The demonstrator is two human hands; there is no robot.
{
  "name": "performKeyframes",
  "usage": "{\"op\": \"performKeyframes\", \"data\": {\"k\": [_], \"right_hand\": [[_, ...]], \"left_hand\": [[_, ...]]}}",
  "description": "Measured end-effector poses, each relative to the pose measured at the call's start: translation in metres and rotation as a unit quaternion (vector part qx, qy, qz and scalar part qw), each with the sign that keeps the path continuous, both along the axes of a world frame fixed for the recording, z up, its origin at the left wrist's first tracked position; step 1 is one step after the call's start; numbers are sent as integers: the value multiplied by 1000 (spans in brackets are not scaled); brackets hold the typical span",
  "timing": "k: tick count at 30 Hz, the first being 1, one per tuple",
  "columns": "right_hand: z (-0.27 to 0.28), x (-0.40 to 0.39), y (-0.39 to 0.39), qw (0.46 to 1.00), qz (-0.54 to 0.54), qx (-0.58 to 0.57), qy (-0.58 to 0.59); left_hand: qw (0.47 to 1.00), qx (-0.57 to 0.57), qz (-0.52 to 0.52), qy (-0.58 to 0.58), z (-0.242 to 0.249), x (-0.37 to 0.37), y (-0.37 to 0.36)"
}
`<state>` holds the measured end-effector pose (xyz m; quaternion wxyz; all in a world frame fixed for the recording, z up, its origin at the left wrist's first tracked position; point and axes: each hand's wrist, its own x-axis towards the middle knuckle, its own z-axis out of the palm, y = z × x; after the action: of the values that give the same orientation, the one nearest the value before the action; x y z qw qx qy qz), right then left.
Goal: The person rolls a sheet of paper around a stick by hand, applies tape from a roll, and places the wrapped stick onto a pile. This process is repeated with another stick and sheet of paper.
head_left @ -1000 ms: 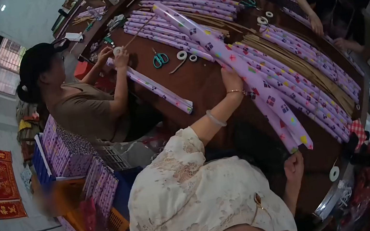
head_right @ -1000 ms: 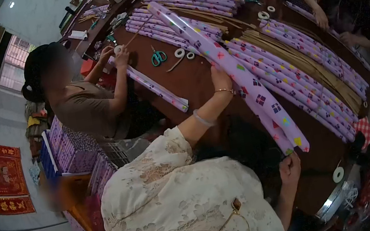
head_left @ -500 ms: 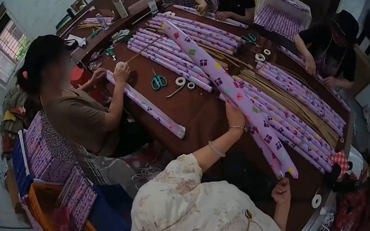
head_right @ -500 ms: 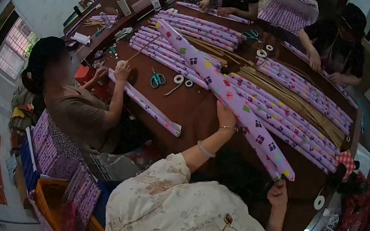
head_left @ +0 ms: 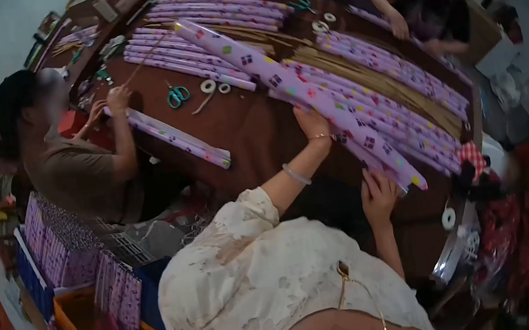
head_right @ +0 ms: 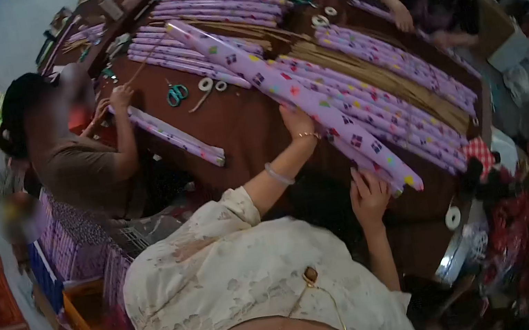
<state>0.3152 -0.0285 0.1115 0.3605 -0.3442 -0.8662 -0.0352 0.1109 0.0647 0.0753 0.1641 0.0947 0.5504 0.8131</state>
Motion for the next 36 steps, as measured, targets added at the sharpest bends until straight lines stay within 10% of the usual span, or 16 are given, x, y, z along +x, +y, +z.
{"op": "performKeyframes", "data": {"k": [8, 15, 21, 23, 24, 25, 27, 29, 32, 36], "right_hand": [[-1, -3, 56, 974, -36, -216, 62], [-4, -19, 46, 933, -23, -322, -160], [-24, -14, 60, 962, -62, -248, -90], [-35, -2, 69, 966, -66, -235, -83], [-43, 5, 75, 970, -52, -224, -74], [-55, 14, 83, 973, -41, -214, -81], [-69, 32, 88, 972, -40, -209, -103], [-83, 51, 92, 964, -39, -202, -165], [-106, 70, 91, 958, -12, -230, -171], [-131, 78, 95, 949, 33, -292, -114]], "left_hand": [[994, -71, -49, -74, 15, 23, -28], [985, -82, -85, -127, 11, 19, -32], [962, -86, -174, -190, 20, 41, -45], [963, -41, -212, -162, -6, 40, -44], [901, -175, -290, 271, -92, 6, -45], [900, -168, -300, 268, -72, 15, -45], [800, -204, -502, -258, 1, 27, -65], [721, -336, -592, -131, 6, 22, -62], [664, -292, -548, 417, -22, 22, -47], [564, -179, -501, 631, -63, 20, -30]]}}
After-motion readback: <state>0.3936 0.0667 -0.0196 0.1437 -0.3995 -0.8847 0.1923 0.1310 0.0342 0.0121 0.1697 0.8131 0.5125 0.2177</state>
